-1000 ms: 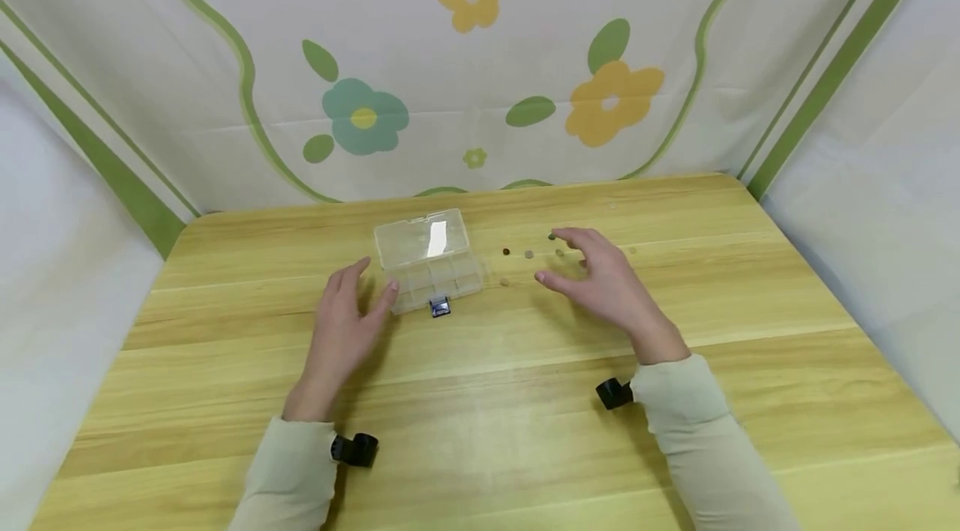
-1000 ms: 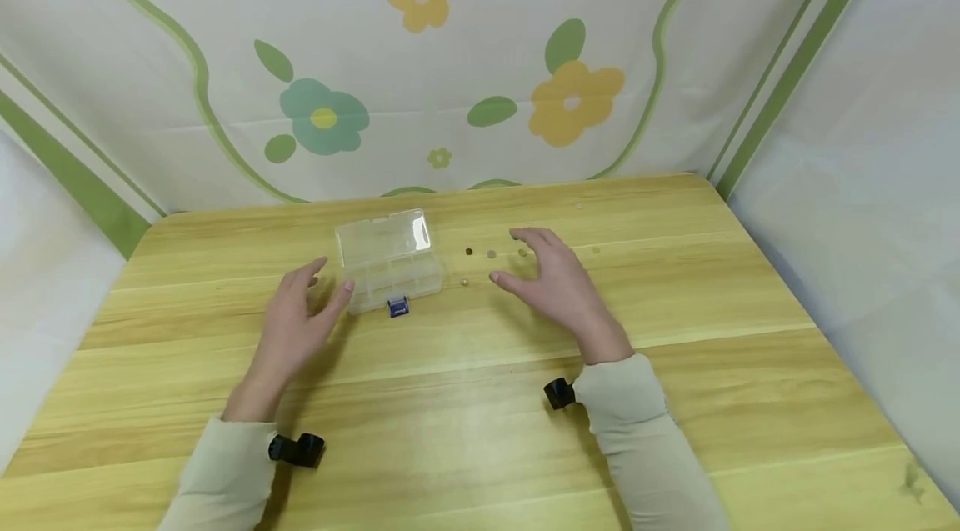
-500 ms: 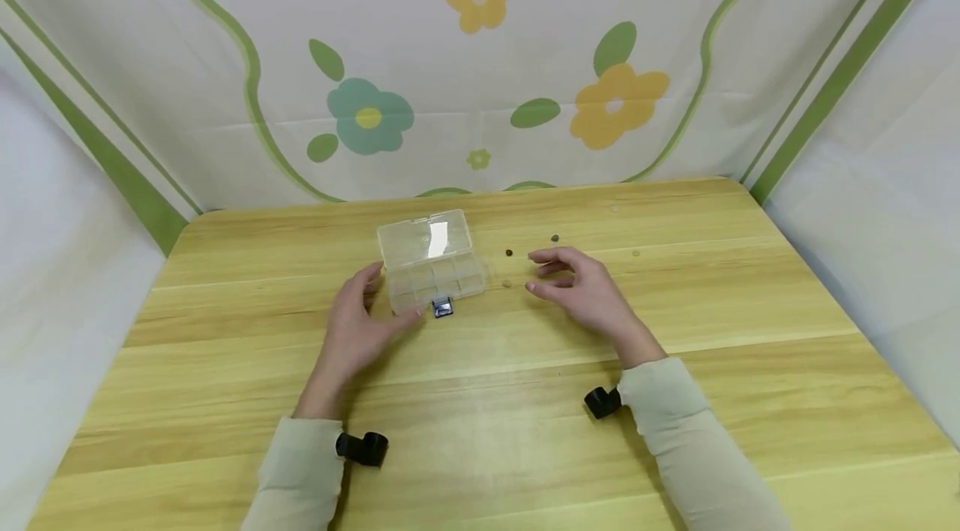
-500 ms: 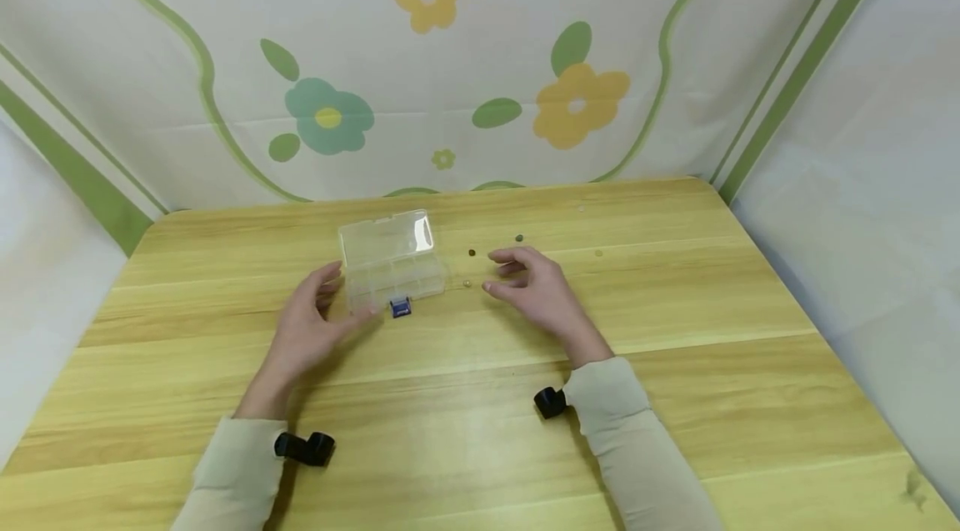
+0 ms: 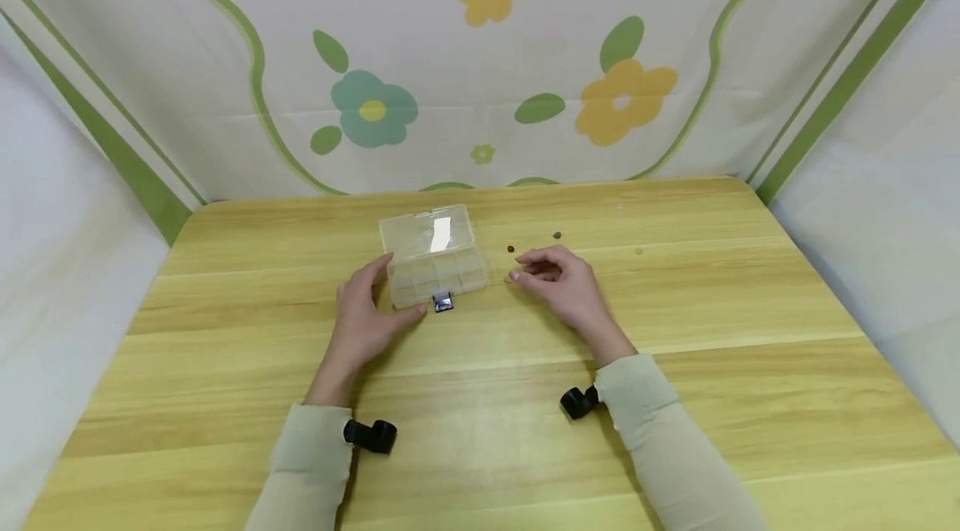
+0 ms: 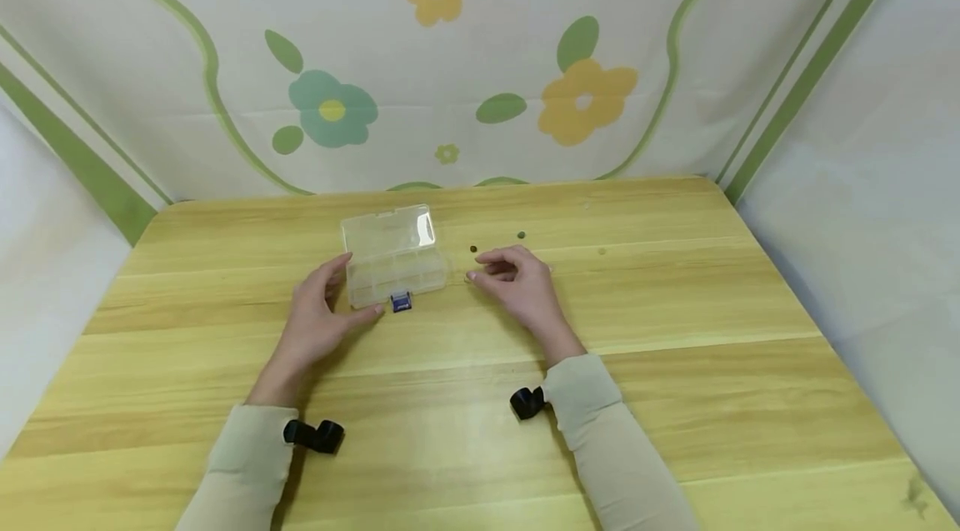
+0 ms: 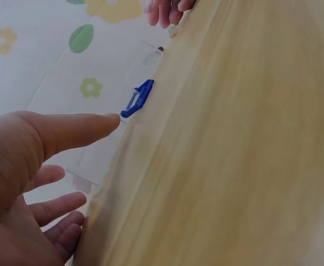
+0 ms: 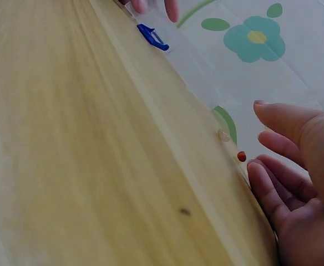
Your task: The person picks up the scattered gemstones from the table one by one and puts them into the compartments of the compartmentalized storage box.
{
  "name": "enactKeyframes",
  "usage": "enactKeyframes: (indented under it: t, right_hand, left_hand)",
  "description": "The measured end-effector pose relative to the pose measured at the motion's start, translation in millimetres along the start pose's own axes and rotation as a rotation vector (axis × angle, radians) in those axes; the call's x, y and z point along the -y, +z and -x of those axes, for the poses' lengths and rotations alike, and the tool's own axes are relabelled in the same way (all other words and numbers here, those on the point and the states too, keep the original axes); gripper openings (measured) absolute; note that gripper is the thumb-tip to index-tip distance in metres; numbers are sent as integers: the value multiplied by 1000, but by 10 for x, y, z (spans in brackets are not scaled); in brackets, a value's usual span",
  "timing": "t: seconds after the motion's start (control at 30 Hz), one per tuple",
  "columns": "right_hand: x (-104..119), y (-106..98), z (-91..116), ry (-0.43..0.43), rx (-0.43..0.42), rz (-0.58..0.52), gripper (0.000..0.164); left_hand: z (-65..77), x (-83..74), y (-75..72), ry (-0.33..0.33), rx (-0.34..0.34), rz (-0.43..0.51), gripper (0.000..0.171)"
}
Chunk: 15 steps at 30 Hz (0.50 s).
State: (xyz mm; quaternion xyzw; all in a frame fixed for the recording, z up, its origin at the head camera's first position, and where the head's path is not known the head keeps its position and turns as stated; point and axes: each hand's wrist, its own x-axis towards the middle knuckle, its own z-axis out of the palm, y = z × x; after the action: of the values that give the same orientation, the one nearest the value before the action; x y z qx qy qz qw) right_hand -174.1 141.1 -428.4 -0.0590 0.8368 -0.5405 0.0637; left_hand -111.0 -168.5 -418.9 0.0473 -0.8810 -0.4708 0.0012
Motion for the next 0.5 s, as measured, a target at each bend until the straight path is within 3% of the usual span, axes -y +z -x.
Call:
enactKeyframes:
  t: [0.5]
  right_hand:
    - [6, 71, 13, -67, -57, 167, 26]
  left_hand:
    - [-3, 38, 51, -6, 5, 2, 89]
